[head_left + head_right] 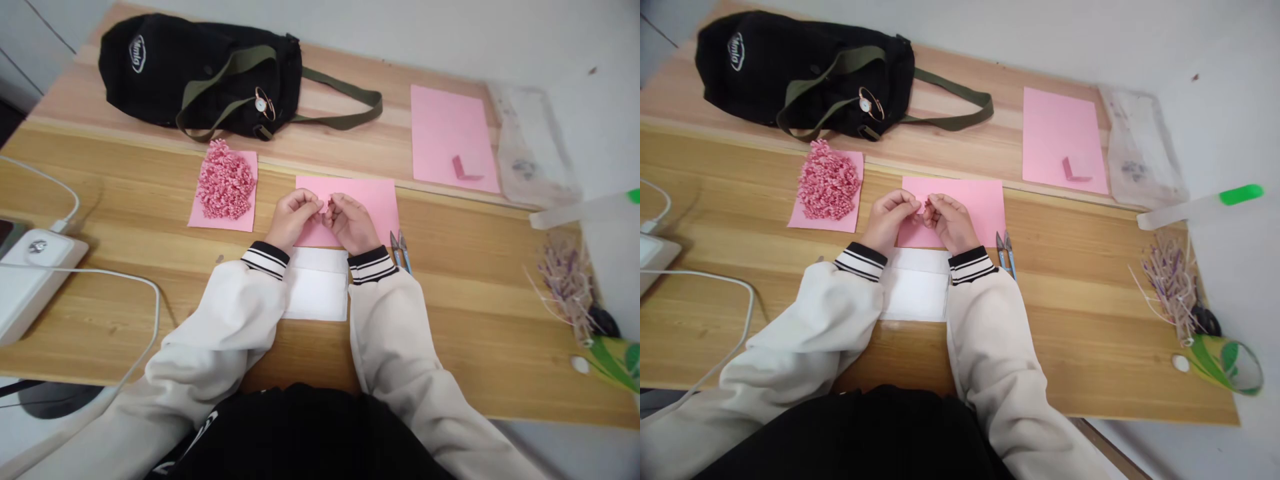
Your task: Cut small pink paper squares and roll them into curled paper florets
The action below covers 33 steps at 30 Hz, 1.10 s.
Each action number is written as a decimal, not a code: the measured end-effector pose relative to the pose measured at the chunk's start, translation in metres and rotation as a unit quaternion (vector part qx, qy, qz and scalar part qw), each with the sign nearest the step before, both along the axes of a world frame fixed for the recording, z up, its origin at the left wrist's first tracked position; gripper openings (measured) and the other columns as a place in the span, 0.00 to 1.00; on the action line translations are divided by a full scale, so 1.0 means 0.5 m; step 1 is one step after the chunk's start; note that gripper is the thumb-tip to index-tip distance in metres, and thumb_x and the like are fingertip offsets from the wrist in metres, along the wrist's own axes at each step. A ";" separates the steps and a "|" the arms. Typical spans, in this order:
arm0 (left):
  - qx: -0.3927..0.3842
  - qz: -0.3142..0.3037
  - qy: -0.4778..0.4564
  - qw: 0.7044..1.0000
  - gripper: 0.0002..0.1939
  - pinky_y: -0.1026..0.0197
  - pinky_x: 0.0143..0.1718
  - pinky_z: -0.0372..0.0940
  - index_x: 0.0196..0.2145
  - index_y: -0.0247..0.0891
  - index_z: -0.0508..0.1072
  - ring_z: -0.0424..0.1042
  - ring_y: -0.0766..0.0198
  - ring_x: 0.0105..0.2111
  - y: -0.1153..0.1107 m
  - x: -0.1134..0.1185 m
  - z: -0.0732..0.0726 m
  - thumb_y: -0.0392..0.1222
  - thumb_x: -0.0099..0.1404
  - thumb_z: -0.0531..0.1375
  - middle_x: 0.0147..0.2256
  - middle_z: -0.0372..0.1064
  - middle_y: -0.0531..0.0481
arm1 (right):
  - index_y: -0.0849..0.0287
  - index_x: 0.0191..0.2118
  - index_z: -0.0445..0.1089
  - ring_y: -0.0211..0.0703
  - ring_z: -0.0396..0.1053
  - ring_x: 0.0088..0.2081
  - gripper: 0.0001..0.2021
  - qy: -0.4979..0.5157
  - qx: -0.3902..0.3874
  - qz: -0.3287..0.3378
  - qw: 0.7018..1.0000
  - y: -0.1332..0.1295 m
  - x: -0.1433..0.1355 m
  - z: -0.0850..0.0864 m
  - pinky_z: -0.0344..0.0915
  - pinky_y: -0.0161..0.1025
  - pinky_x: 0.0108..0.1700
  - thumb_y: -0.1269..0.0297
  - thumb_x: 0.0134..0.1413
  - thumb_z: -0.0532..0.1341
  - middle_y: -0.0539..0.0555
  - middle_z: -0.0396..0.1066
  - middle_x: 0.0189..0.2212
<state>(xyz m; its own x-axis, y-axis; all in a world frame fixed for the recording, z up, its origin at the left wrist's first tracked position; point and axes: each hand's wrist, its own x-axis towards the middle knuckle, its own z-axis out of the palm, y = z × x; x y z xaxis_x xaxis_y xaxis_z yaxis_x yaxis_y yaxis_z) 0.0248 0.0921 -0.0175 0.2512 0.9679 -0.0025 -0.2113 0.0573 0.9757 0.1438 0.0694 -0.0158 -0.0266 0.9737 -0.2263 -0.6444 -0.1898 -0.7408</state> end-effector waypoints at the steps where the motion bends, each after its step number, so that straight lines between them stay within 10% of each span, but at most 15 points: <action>1: -0.001 0.000 0.000 1.000 0.08 0.69 0.23 0.59 0.22 0.34 0.65 0.61 0.74 0.18 0.000 0.000 0.000 0.35 0.53 0.61 0.17 0.61 0.59 | 0.61 0.24 0.66 0.27 0.61 0.18 0.08 0.002 0.001 -0.002 1.000 0.000 0.000 0.000 0.58 0.26 0.22 0.72 0.53 0.56 0.43 0.63 0.14; 33: -0.005 -0.022 -0.022 0.999 0.13 0.65 0.26 0.56 0.17 0.35 0.64 0.59 0.70 0.20 -0.003 -0.003 0.009 0.45 0.52 0.58 0.16 0.59 0.56 | 0.62 0.21 0.67 0.29 0.60 0.18 0.06 -0.007 0.021 -0.026 0.999 -0.008 -0.005 -0.008 0.58 0.28 0.21 0.68 0.43 0.63 0.47 0.65 0.14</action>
<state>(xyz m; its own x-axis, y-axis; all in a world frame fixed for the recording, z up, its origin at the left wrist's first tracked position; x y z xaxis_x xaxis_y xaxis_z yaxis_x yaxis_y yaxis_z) 0.0234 0.0908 -0.0131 0.2943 0.9557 -0.0008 -0.2507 0.0780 0.9649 0.1412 0.0655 -0.0197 0.0278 0.9821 -0.1860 -0.6423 -0.1251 -0.7562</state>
